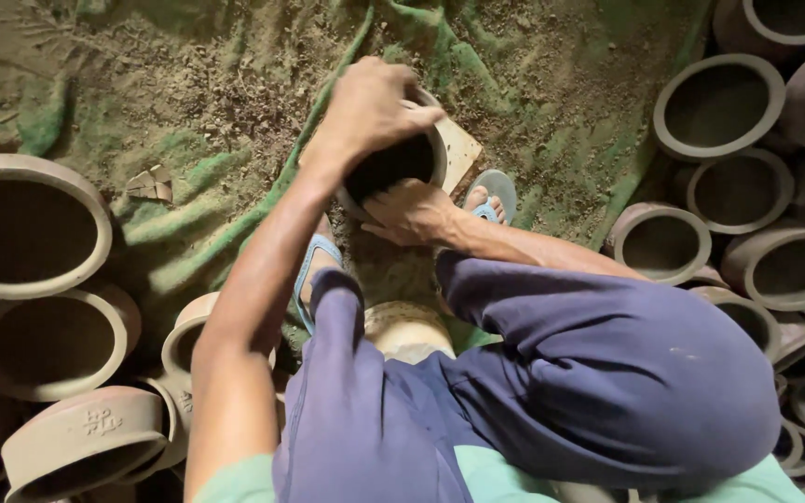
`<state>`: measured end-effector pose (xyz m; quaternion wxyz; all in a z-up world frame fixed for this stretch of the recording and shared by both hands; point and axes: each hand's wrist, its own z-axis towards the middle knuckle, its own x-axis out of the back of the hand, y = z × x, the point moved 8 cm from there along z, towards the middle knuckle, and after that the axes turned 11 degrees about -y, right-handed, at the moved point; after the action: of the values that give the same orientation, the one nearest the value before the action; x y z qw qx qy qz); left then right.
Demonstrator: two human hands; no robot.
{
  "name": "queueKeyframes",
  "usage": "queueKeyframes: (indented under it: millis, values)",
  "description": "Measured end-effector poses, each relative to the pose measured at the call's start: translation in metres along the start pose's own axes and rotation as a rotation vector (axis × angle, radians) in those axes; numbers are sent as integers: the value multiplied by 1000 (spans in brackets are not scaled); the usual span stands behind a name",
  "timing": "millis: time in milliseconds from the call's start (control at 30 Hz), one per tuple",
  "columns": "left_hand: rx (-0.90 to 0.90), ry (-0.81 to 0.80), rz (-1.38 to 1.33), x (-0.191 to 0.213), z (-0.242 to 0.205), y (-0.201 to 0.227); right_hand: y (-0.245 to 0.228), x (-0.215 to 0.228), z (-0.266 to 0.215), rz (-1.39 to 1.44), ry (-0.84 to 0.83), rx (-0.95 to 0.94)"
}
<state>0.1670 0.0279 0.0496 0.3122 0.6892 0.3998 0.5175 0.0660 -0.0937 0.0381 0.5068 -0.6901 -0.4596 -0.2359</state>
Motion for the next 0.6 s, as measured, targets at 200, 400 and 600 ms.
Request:
queueKeyframes:
  millis: [200,400,600]
  values:
    - [-88,-376,11,0,17,47,7,-11,1,101,-318,-45]
    - [-105,196,-378,52,-40,-33,-4,-3,-12,-16,-88,127]
    - [164,438,-842,-32,-134,-117,-2,0,-10,16,-105,106]
